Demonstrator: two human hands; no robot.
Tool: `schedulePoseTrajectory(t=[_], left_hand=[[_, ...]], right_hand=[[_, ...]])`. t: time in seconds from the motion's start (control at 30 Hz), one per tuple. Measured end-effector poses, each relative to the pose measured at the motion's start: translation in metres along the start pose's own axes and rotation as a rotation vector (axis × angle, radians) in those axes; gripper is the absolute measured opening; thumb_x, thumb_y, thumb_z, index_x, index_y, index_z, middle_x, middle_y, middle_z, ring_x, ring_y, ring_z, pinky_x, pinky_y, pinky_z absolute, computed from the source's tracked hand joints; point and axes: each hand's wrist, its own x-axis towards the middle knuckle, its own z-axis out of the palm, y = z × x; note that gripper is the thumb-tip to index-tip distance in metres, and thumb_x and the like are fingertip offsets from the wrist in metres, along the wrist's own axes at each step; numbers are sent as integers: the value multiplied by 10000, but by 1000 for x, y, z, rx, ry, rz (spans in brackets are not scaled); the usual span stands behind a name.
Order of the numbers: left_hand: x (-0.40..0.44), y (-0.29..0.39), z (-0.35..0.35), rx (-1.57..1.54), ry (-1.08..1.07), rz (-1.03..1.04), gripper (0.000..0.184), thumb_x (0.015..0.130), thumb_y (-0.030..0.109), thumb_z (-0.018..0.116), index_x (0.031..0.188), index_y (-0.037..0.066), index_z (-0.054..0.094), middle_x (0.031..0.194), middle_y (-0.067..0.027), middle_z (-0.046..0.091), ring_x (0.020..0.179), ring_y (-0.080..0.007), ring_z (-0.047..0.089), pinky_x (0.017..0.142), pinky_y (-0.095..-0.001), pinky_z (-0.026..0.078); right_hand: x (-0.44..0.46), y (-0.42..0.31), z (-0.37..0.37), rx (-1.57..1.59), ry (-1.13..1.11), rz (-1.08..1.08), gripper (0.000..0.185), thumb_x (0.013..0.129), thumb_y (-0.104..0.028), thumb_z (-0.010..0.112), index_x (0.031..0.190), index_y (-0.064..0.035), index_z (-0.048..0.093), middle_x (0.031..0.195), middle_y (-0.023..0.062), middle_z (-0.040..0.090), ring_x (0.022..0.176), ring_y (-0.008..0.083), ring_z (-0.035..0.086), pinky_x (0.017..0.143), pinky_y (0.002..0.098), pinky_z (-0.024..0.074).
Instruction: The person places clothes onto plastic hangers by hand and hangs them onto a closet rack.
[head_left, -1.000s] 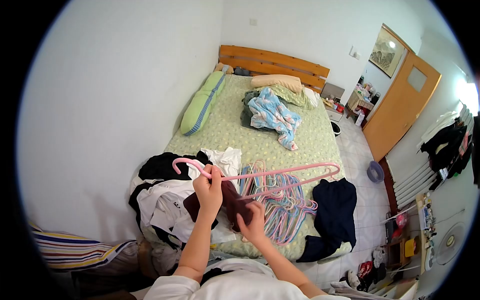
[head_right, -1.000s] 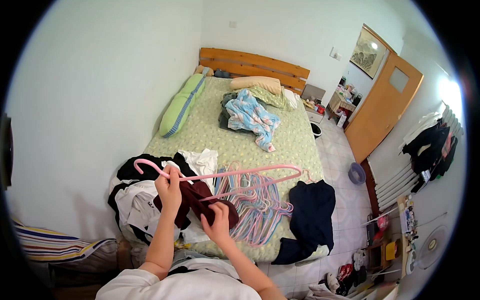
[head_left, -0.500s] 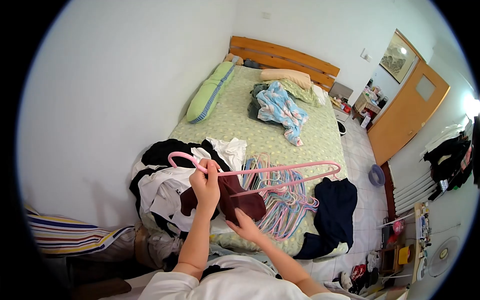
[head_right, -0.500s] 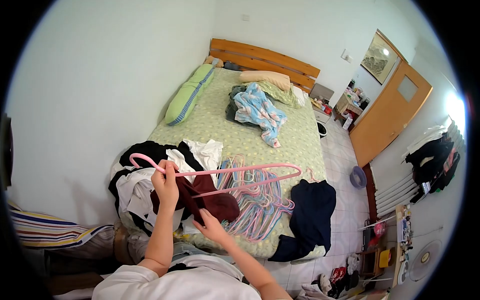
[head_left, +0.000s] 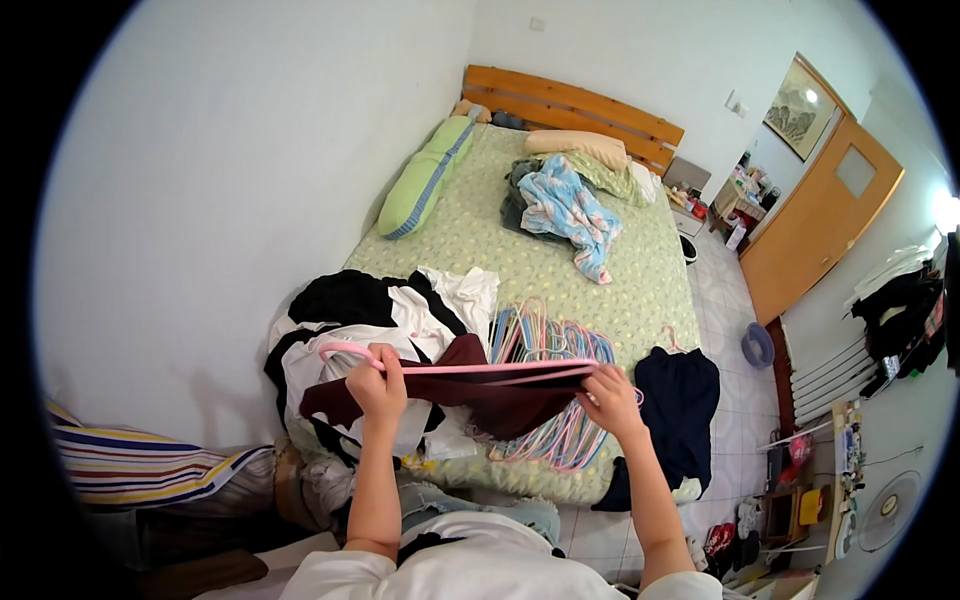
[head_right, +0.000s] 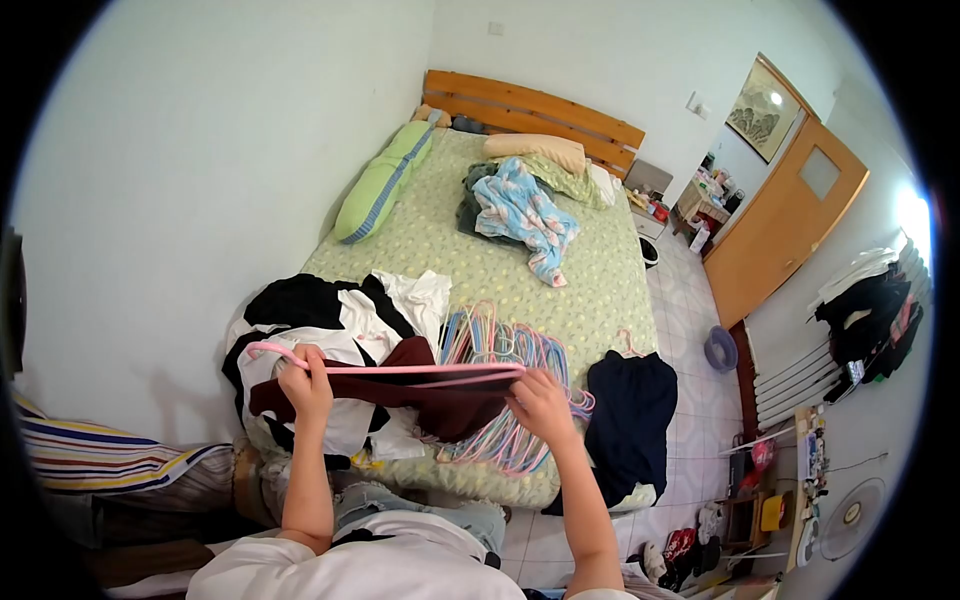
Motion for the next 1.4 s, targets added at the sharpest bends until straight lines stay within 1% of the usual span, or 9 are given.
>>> schedulePoseTrajectory(t=[0.13,0.5,0.6,0.77,0.83,1.0,1.13,1.27,1.4], left_hand=[[-6,-9,-3,8,-5,60,173,876,99,512,716,39,534,587,-110,547,502,-301,554,474,-364,407],[-10,-3,25,63,-127,277,101,825,97,595,742,57,554,589,-102,542,517,-298,549,481,-384,406],[-14,16,38,32,-182,391,142,804,106,656,757,58,532,624,-81,542,522,-288,544,467,-381,408],[-21,31,48,11,-154,319,121,817,97,641,767,52,540,603,-78,515,514,-289,541,462,-383,397],[-20,33,46,39,-121,246,112,825,102,634,776,50,548,594,-77,507,508,-289,540,462,-382,396],[-17,26,34,-56,-101,31,204,904,133,548,735,21,562,611,-126,566,537,-326,560,496,-395,413],[-15,19,19,-89,-89,-59,203,910,118,529,731,23,547,609,-123,561,521,-307,551,505,-371,415],[-11,12,8,-104,-51,-19,203,908,82,504,718,13,527,631,-119,564,525,-304,548,499,-371,408],[-10,7,7,-44,-49,123,223,925,99,467,727,5,508,608,-105,528,502,-243,507,494,-335,383]], right_hand=[[11,-3,-16,8,58,-69,232,611,-16,710,749,-36,525,805,101,570,845,282,584,708,373,495],[65,-44,-23,68,197,-210,253,526,44,639,747,-22,535,775,103,557,870,294,613,677,359,517],[78,-69,-14,148,190,-229,262,521,38,631,765,-15,552,798,103,569,890,296,616,708,369,522],[85,-100,4,276,139,-309,272,541,-5,647,796,10,554,864,122,571,946,303,598,891,411,519],[81,-106,9,270,83,-373,304,557,-16,670,829,19,538,891,147,545,991,314,566,886,401,508],[65,-105,17,220,74,-213,351,596,-12,665,943,-7,609,1125,135,549,1102,322,545,907,407,492],[57,-95,19,102,306,-36,414,708,11,645,1109,-91,628,1193,132,552,1092,311,541,919,439,450],[58,-79,3,-62,262,124,300,747,-68,665,1043,-90,627,1071,45,612,1082,243,543,966,435,371],[54,-64,0,58,139,139,204,772,-90,667,973,-80,633,893,50,605,873,242,569,837,379,424]])
